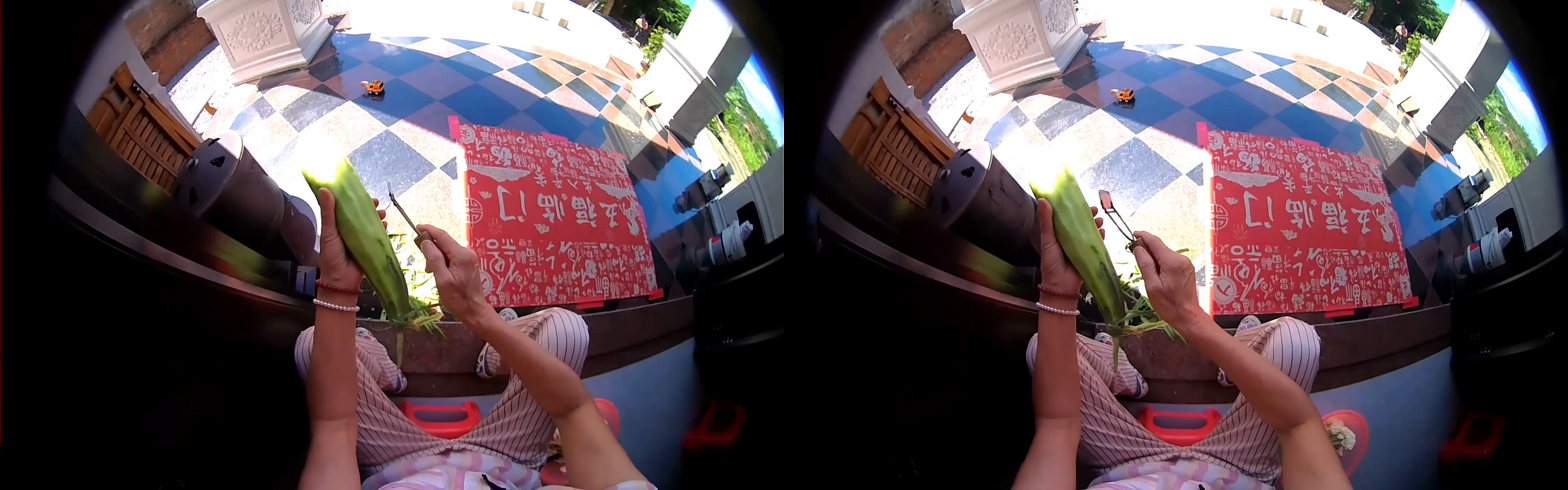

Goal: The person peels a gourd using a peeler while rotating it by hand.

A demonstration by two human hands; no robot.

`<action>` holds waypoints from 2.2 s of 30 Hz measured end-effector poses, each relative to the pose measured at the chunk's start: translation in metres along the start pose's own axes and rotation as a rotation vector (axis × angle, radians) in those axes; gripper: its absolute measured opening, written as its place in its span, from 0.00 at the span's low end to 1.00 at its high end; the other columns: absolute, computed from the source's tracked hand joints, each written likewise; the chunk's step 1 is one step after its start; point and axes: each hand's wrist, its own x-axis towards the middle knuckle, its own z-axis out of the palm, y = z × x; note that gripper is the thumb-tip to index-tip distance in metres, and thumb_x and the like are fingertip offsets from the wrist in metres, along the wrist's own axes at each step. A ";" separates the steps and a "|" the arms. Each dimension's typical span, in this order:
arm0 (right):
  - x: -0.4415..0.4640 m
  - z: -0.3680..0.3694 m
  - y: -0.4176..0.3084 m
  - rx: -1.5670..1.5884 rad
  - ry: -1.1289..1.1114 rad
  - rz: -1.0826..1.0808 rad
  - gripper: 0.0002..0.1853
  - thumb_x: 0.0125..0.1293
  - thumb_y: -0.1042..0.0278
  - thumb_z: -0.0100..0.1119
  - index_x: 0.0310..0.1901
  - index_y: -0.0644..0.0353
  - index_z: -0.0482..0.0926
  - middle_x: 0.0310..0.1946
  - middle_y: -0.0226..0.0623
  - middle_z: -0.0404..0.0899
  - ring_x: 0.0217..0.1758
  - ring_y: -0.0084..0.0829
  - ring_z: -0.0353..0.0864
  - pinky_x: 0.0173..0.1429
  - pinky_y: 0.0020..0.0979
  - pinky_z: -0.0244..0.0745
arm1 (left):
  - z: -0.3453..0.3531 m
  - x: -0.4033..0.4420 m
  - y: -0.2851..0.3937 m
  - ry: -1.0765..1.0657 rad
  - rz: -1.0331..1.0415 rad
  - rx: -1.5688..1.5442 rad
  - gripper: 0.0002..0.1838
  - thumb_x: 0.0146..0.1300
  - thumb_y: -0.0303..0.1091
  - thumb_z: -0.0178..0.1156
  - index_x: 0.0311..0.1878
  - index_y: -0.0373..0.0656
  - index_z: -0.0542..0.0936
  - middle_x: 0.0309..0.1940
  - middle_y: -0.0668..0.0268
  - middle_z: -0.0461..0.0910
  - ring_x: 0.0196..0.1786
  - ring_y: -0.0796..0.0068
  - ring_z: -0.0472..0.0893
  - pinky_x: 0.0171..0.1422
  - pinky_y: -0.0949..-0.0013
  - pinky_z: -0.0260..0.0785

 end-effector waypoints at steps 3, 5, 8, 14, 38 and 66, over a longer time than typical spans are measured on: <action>-0.004 -0.001 -0.010 -0.119 -0.003 -0.130 0.16 0.64 0.69 0.52 0.52 0.65 0.73 0.27 0.44 0.77 0.25 0.32 0.76 0.30 0.31 0.69 | -0.005 0.003 -0.002 -0.020 0.032 0.003 0.32 0.54 0.64 0.57 0.45 0.41 0.74 0.33 0.63 0.78 0.34 0.69 0.80 0.41 0.68 0.76; -0.007 0.000 -0.005 -0.221 0.015 -0.301 0.17 0.63 0.70 0.53 0.54 0.64 0.72 0.29 0.45 0.77 0.27 0.38 0.77 0.31 0.34 0.70 | -0.009 0.005 -0.003 -0.038 0.048 0.018 0.31 0.54 0.64 0.57 0.44 0.42 0.74 0.32 0.63 0.78 0.33 0.69 0.79 0.40 0.68 0.76; -0.015 -0.001 -0.015 -0.296 -0.088 -0.244 0.20 0.62 0.70 0.53 0.56 0.62 0.70 0.29 0.45 0.73 0.28 0.44 0.76 0.32 0.38 0.70 | -0.004 0.002 0.000 -0.037 0.053 0.039 0.29 0.55 0.62 0.59 0.43 0.43 0.74 0.32 0.63 0.78 0.33 0.70 0.79 0.38 0.68 0.76; -0.026 0.003 -0.006 -0.363 -0.139 -0.282 0.20 0.62 0.70 0.53 0.57 0.62 0.70 0.28 0.45 0.72 0.25 0.45 0.75 0.28 0.40 0.70 | -0.006 0.009 0.004 0.026 0.075 -0.006 0.26 0.55 0.58 0.61 0.41 0.43 0.74 0.30 0.62 0.78 0.31 0.72 0.79 0.35 0.69 0.75; -0.071 -0.011 0.008 -0.347 -0.285 -0.157 0.20 0.64 0.67 0.49 0.56 0.65 0.66 0.28 0.49 0.74 0.27 0.50 0.76 0.30 0.44 0.72 | -0.062 0.046 0.027 0.478 0.378 0.051 0.28 0.46 0.55 0.70 0.40 0.43 0.74 0.31 0.65 0.75 0.33 0.69 0.76 0.37 0.65 0.73; 0.003 -0.058 -0.009 0.481 0.003 0.397 0.17 0.69 0.60 0.48 0.51 0.63 0.74 0.19 0.25 0.69 0.11 0.12 0.60 0.12 0.18 0.53 | -0.061 0.025 0.024 0.020 0.079 -0.112 0.29 0.56 0.60 0.58 0.43 0.40 0.76 0.32 0.59 0.79 0.36 0.68 0.79 0.46 0.67 0.74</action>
